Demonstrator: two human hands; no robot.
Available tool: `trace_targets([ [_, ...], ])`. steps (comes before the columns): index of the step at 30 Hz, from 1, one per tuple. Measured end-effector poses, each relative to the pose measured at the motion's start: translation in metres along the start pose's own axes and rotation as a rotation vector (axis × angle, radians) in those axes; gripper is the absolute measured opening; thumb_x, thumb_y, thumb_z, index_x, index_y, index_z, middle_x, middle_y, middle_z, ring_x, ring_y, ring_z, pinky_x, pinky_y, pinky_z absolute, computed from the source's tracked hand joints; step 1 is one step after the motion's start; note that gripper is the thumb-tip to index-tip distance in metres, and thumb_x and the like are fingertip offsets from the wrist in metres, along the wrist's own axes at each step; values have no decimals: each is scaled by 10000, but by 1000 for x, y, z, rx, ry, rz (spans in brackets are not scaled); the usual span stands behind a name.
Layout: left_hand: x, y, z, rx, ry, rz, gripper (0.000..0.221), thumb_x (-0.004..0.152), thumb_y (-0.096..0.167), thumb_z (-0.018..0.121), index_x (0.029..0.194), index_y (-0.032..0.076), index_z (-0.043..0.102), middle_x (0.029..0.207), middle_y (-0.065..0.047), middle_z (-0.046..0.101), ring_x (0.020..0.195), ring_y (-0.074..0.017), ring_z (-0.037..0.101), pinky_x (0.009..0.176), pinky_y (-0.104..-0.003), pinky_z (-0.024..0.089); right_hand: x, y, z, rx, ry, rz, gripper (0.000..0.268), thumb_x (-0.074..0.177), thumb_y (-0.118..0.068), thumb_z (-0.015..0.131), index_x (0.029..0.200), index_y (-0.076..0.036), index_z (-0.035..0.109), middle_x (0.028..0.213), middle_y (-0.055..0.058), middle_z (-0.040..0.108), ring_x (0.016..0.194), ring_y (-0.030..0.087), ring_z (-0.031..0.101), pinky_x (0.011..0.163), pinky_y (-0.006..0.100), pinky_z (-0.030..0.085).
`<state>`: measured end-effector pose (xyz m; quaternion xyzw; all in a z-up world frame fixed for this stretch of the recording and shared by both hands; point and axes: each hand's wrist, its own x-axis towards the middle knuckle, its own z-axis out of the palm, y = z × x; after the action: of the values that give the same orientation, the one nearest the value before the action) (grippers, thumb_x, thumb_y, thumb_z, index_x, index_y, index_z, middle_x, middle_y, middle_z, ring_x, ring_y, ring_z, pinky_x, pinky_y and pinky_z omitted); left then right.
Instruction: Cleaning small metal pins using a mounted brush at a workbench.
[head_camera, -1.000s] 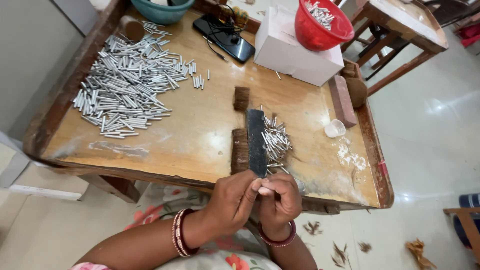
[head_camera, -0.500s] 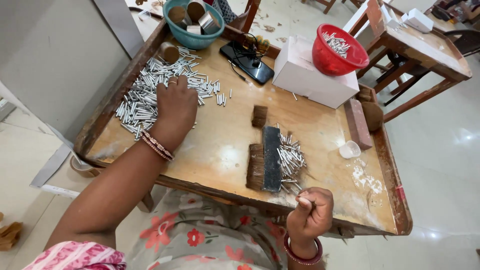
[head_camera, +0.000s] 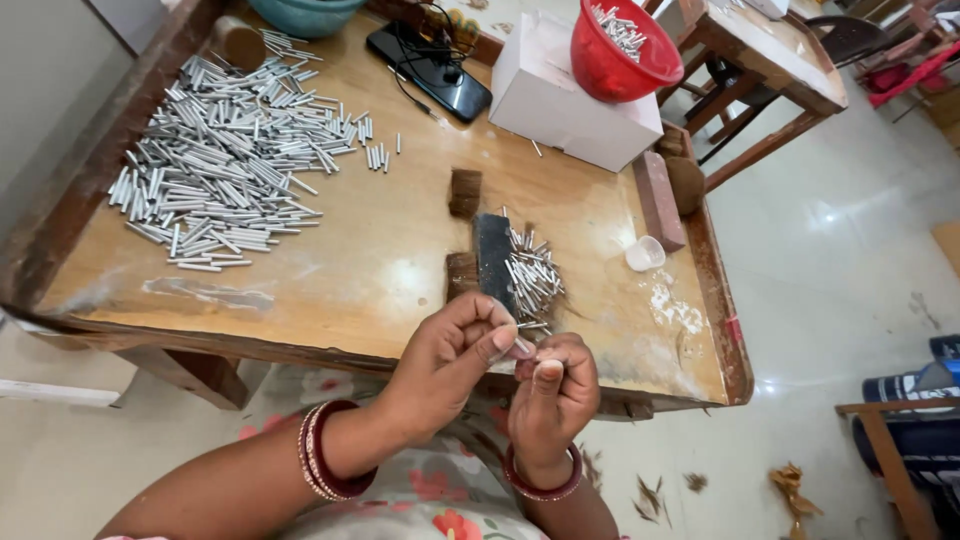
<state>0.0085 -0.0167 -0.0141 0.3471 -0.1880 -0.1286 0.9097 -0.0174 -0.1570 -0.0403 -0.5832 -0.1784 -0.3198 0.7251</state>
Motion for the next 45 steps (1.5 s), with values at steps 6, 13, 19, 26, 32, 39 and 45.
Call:
trace_targets([
  [6, -7, -7, 8, -121, 106, -132, 216, 993, 245, 663, 1061, 47, 613, 966, -37, 746, 956, -86, 693, 928, -250, 554, -1, 10, 4, -85, 95, -79, 316, 1058, -293, 675, 1005, -9, 546, 980, 80, 544, 836, 122, 531, 725, 242, 442],
  [13, -11, -11, 12, -161, 159, -219, 211, 1009, 246, 685, 1077, 58, 618, 933, -33, 737, 817, -76, 638, 740, -231, 478, 2, 3, 7, -369, 112, -276, 335, 1071, -343, 654, 1009, -31, 548, 957, 82, 574, 834, 137, 559, 765, 265, 475],
  [19, -22, -5, 15, -188, 122, -181, 170, 1016, 199, 661, 1062, 40, 623, 924, -43, 746, 825, -71, 647, 754, -230, 499, 12, -34, -2, -835, -74, -532, 167, 1045, -173, 667, 1020, -32, 581, 977, 84, 595, 841, 189, 627, 758, 314, 542],
  [26, -25, -4, 15, 34, 124, 27, 157, 1001, 104, 639, 1094, -22, 633, 1260, -131, 731, 1069, -74, 635, 931, -272, 522, 32, -73, 10, -729, -286, -319, 344, 729, -35, 854, 1018, 24, 677, 946, 122, 689, 834, 202, 673, 701, 301, 546],
  [32, -24, -7, 15, 26, 113, 41, 150, 1003, 91, 649, 1094, -28, 638, 1238, -154, 732, 1188, -114, 632, 972, -280, 510, 15, -52, -14, -629, -179, -315, 211, 865, 31, 835, 1023, -29, 708, 891, 90, 740, 782, 155, 728, 679, 252, 593],
  [39, -28, -8, 13, 22, 111, 58, 116, 985, 80, 680, 1034, -21, 652, 1113, -100, 745, 1163, -129, 654, 969, -302, 527, 19, -54, -14, -557, -212, -196, 225, 797, -3, 848, 973, 4, 708, 923, 142, 751, 820, 184, 738, 744, 270, 587],
  [45, -34, -20, 11, 67, 77, 128, 116, 1037, 83, 678, 1041, -31, 655, 1025, -60, 730, 1134, -132, 665, 1013, -316, 527, 10, -48, -16, -582, -196, -177, 107, 877, 19, 806, 953, -7, 735, 904, 141, 765, 766, 156, 746, 706, 250, 603],
])
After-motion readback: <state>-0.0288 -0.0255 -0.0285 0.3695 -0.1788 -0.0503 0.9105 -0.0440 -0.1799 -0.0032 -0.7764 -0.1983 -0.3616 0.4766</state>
